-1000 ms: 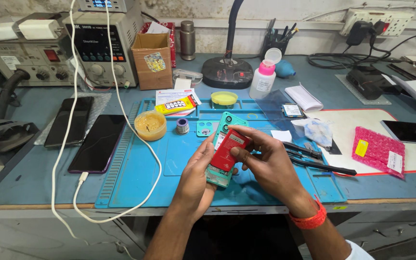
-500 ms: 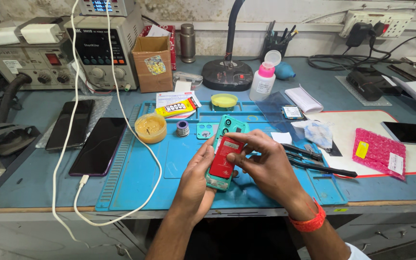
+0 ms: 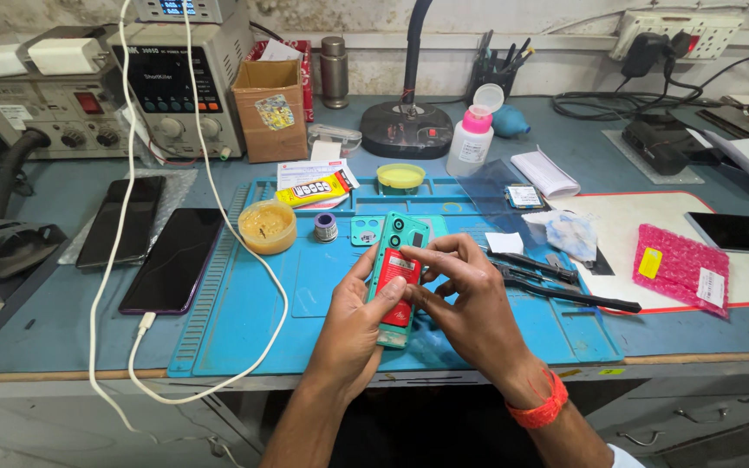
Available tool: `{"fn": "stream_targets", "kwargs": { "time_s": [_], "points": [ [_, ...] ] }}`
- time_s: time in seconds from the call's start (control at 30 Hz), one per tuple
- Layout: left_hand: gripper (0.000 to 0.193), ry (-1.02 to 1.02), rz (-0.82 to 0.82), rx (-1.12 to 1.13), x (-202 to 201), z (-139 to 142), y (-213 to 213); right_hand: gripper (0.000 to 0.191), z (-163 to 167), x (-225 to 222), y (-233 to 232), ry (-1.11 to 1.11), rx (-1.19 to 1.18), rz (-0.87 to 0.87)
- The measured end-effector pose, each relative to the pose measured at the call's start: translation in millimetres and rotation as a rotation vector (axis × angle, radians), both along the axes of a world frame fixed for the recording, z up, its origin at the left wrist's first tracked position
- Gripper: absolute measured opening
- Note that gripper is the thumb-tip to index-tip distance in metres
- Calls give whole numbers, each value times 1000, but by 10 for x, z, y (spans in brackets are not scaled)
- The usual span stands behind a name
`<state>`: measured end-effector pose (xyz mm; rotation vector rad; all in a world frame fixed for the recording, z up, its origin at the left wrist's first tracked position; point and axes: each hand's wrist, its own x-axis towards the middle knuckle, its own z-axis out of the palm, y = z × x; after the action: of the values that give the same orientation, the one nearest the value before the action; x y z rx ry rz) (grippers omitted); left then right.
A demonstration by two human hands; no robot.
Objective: The person tests a keypad mobile phone by powering its screen on, removes the battery and back cover, pries at internal components with a spudger, wipes parts with a tissue, reassembles the phone, and presses a label sticker onto the back before setting it on the work mat.
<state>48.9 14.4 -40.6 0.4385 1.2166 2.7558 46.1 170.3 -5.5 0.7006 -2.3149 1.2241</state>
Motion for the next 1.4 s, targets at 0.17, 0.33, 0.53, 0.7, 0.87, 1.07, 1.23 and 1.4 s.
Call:
{"fn": "stream_targets", "kwargs": {
  "time_s": [0.17, 0.33, 0.53, 0.7, 0.87, 1.07, 1.23, 1.4],
  "points": [
    [63, 1, 14, -8, -7, -32, -14, 47, -20, 32, -4, 16, 3, 1],
    [65, 18, 25, -13, -22, -72, -21, 45, -26, 46, -11, -8, 8, 24],
    [67, -24, 141, -23, -77, -76, -20, 47, -101, 141, -103, 149, 83, 62],
    [52, 43, 169, 6, -8, -46, -20, 53, -91, 186, -124, 120, -36, 63],
    [43, -39, 331, 52, 7, 22, 43, 69, -17, 217, -150, -95, -50, -1],
    [65, 111, 432, -20, 92, 55, 79, 86, 33, 249, -200, 20, 81, 51],
    [78, 122, 436, -23, 166, 55, -26, 73, 87, 200, 53, -64, 247, 62],
    [65, 82, 326, -436, 170, 96, -344, 64, 83, 139, 500, -163, 440, 113]
  ]
}}
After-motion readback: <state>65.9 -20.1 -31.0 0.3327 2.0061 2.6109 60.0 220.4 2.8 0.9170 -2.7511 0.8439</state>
